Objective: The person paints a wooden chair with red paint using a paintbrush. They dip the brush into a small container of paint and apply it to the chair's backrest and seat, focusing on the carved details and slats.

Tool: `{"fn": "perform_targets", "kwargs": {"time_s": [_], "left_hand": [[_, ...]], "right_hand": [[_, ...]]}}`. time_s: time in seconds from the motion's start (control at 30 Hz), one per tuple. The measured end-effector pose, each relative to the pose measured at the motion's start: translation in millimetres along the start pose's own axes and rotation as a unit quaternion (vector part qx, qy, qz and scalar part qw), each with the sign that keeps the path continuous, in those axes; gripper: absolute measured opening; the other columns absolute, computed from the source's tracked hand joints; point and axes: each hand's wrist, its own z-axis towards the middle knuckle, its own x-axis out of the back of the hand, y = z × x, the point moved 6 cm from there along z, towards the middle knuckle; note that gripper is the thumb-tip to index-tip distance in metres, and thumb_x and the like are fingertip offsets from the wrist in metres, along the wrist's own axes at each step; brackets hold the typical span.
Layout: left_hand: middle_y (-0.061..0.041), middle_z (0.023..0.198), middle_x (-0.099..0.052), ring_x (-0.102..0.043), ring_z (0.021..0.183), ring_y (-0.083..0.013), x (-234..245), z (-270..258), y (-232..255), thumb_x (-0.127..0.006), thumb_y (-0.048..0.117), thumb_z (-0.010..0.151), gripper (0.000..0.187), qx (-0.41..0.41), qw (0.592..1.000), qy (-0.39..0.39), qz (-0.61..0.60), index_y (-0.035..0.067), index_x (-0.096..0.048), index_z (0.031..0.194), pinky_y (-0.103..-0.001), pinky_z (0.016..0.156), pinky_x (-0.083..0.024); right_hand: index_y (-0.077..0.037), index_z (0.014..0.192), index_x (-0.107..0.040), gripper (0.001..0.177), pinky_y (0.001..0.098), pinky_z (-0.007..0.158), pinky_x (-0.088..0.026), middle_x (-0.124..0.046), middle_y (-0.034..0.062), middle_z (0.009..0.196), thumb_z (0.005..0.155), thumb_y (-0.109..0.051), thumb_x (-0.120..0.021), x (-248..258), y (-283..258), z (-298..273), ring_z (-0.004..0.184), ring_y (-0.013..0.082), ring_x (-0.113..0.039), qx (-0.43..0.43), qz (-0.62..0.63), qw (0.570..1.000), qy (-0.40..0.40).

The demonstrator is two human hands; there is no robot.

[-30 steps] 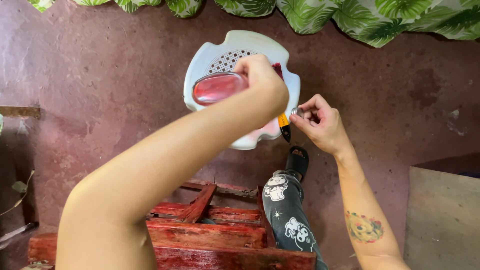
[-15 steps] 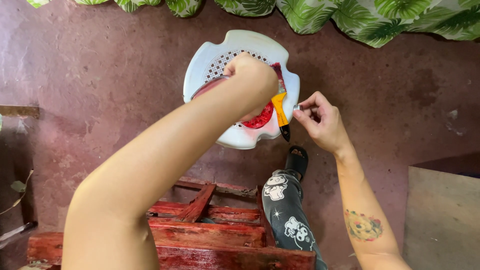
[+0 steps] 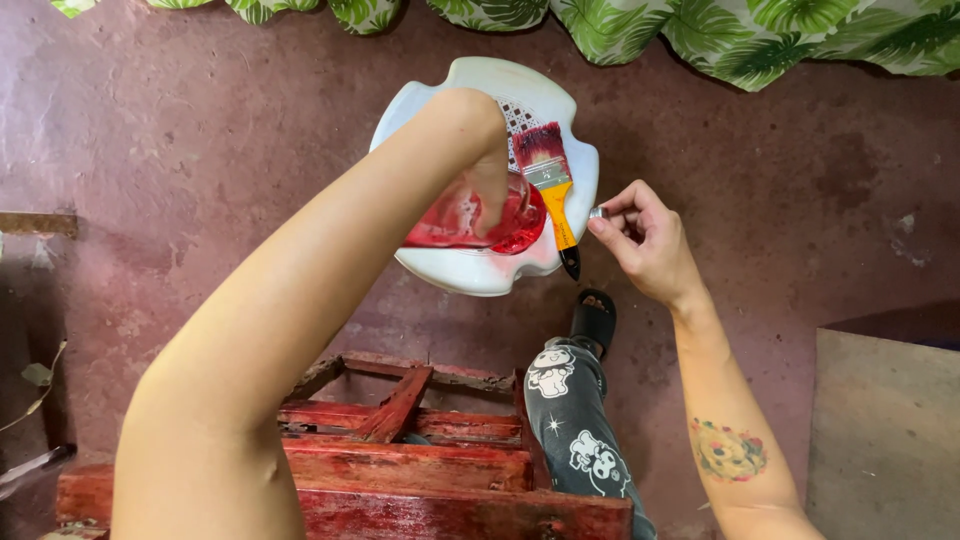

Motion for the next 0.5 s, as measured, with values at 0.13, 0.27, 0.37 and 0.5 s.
{"fn": "perform_targets", "kwargs": {"time_s": [0.13,0.27,0.37,0.5], "left_hand": [[-0.009,0.131,-0.077,-0.071,0.115,-0.0247,-8,0,0,-0.082,0.050,0.070,0.068,0.005,0.997,-0.062,-0.037,0.012,-0.078,0.126,-0.037,0.100,-0.052],[-0.005,0.130,-0.079,-0.071,0.112,-0.0213,-11,-9,-6,-0.080,0.047,0.070,0.064,0.030,0.994,-0.098,-0.024,0.013,-0.080,0.124,-0.036,0.098,-0.052],[-0.009,0.128,-0.079,-0.072,0.110,-0.0238,-14,-3,-6,-0.078,0.047,0.071,0.062,0.005,0.993,-0.111,-0.040,0.012,-0.078,0.123,-0.037,0.097,-0.052],[-0.009,0.126,-0.080,-0.073,0.108,-0.0226,-22,-9,-6,-0.077,0.050,0.072,0.064,-0.020,0.983,-0.137,-0.117,0.011,-0.080,0.122,-0.036,0.096,-0.053]], "right_hand": [[-0.003,0.100,-0.056,0.023,0.0177,0.061,-0.039,-0.059,-0.0066,0.078,0.096,-0.016,-0.074,-1,-2,-1,0.069,-0.0008,-0.047,-0.002,0.003,1.000,-0.001],[-0.003,0.100,-0.056,0.023,0.0179,0.061,-0.039,-0.058,-0.0065,0.077,0.095,-0.015,-0.076,-1,1,-1,0.069,-0.0005,-0.047,-0.007,0.008,1.000,-0.002],[-0.004,0.099,-0.057,0.023,0.0173,0.062,-0.040,-0.059,-0.0065,0.078,0.095,-0.015,-0.076,-2,3,0,0.070,-0.0008,-0.048,-0.009,0.017,1.000,-0.001],[-0.005,0.099,-0.058,0.023,0.0165,0.063,-0.042,-0.061,-0.0064,0.081,0.094,-0.015,-0.078,-4,4,1,0.071,-0.0015,-0.051,-0.019,0.039,0.999,0.002]]}}
